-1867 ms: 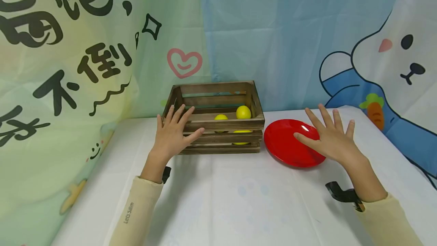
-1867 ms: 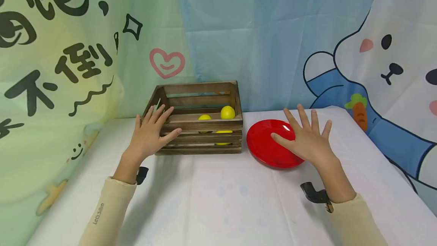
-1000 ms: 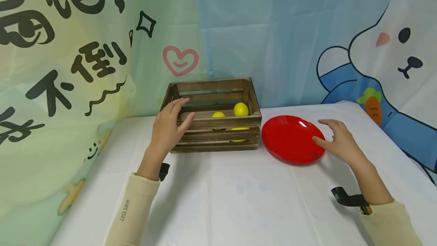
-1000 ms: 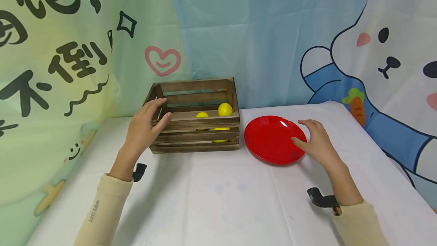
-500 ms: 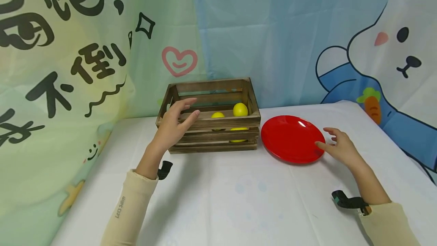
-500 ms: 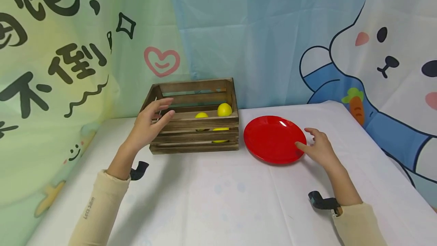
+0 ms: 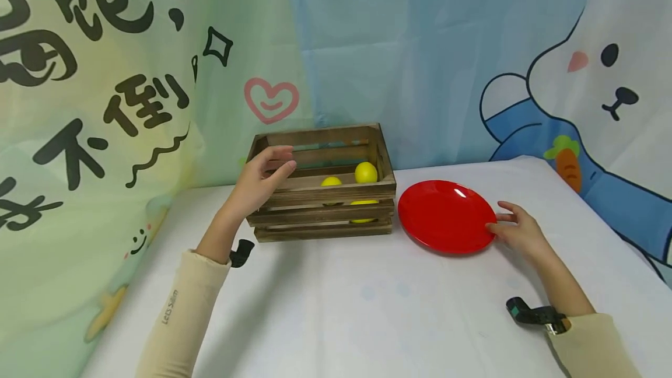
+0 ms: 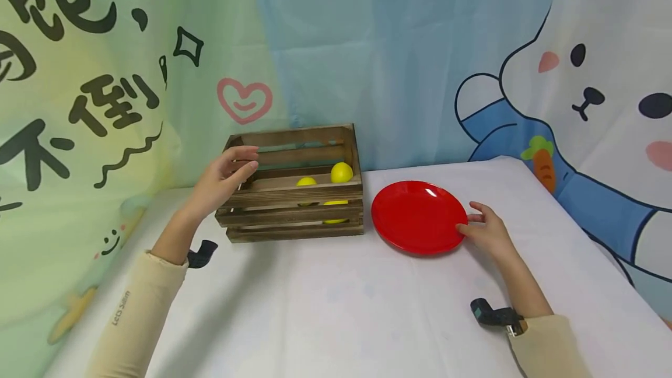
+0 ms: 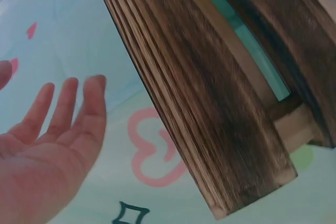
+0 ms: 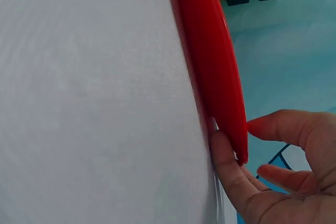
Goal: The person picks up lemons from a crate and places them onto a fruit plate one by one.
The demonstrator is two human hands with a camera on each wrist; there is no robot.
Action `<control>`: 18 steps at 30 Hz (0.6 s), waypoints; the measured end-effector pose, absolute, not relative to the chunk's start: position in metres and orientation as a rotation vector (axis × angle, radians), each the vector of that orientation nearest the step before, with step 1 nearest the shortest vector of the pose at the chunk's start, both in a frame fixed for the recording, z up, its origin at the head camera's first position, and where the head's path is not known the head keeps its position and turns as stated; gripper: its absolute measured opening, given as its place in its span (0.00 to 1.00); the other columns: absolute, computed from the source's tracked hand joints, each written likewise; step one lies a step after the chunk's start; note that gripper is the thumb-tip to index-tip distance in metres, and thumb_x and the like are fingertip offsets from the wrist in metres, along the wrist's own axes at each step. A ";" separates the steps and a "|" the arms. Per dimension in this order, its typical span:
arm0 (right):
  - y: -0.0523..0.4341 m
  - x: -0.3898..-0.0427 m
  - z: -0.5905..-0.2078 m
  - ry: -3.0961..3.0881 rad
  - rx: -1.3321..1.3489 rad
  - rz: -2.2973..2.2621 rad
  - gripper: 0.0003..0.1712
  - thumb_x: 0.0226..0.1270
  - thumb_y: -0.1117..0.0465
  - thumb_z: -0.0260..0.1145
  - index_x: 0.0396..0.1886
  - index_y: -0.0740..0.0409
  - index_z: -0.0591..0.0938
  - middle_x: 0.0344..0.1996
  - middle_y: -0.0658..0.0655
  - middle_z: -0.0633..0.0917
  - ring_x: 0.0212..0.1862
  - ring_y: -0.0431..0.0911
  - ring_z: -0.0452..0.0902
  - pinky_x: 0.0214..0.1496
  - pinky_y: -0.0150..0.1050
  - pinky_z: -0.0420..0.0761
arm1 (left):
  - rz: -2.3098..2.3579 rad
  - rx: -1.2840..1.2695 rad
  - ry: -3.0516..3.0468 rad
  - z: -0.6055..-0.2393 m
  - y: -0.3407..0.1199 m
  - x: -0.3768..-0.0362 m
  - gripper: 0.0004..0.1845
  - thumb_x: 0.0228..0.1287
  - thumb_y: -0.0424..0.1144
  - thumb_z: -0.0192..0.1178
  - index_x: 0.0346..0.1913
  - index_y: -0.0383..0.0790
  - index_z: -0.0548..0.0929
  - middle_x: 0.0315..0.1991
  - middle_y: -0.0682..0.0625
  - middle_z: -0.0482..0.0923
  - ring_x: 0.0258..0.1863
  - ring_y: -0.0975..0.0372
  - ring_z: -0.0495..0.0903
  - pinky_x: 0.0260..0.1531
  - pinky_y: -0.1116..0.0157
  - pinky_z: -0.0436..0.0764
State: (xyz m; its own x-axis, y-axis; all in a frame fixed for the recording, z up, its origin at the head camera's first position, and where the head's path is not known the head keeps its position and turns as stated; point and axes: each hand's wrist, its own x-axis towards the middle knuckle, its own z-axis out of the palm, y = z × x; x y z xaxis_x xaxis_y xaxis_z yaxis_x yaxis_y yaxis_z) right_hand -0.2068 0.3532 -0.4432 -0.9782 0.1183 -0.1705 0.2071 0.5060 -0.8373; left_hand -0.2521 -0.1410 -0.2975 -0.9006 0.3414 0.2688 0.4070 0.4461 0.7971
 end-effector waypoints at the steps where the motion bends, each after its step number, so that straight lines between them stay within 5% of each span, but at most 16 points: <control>1: 0.353 -0.207 -0.444 2.636 0.286 -1.485 0.44 0.73 0.58 0.58 0.75 0.71 0.46 0.65 0.80 0.60 0.60 0.69 0.67 0.40 0.31 0.83 | -1.514 -0.674 -2.608 -0.296 -0.143 -0.255 0.22 0.74 0.43 0.54 0.66 0.40 0.71 0.61 0.41 0.72 0.60 0.51 0.74 0.55 0.53 0.74; 6: 0.356 -0.206 -0.449 2.598 0.242 -1.486 0.43 0.74 0.53 0.58 0.75 0.70 0.49 0.66 0.79 0.62 0.59 0.66 0.68 0.43 0.29 0.82 | -1.738 -0.631 -2.581 -0.288 -0.148 -0.264 0.22 0.75 0.43 0.52 0.66 0.39 0.71 0.62 0.42 0.72 0.60 0.52 0.74 0.50 0.61 0.78; 10: 0.364 -0.206 -0.454 2.417 0.256 -1.730 0.44 0.73 0.52 0.61 0.76 0.67 0.51 0.56 0.61 0.75 0.50 0.41 0.76 0.44 0.25 0.80 | -1.792 -0.648 -2.571 -0.279 -0.144 -0.266 0.22 0.74 0.44 0.54 0.66 0.40 0.71 0.62 0.45 0.73 0.59 0.53 0.75 0.48 0.64 0.80; 13: 0.365 -0.212 -0.458 2.282 0.270 -1.907 0.47 0.69 0.53 0.65 0.77 0.64 0.51 0.51 0.47 0.72 0.43 0.27 0.76 0.47 0.27 0.80 | -1.739 -0.696 -2.580 -0.271 -0.143 -0.267 0.23 0.74 0.43 0.55 0.67 0.39 0.71 0.62 0.45 0.72 0.58 0.52 0.76 0.50 0.61 0.80; 18: 0.366 -0.211 -0.464 2.317 0.270 -1.902 0.50 0.66 0.48 0.67 0.78 0.61 0.52 0.60 0.55 0.68 0.42 0.23 0.74 0.47 0.25 0.79 | -1.636 -0.774 -2.623 -0.262 -0.134 -0.276 0.22 0.73 0.40 0.56 0.66 0.38 0.72 0.61 0.43 0.74 0.56 0.52 0.77 0.53 0.54 0.78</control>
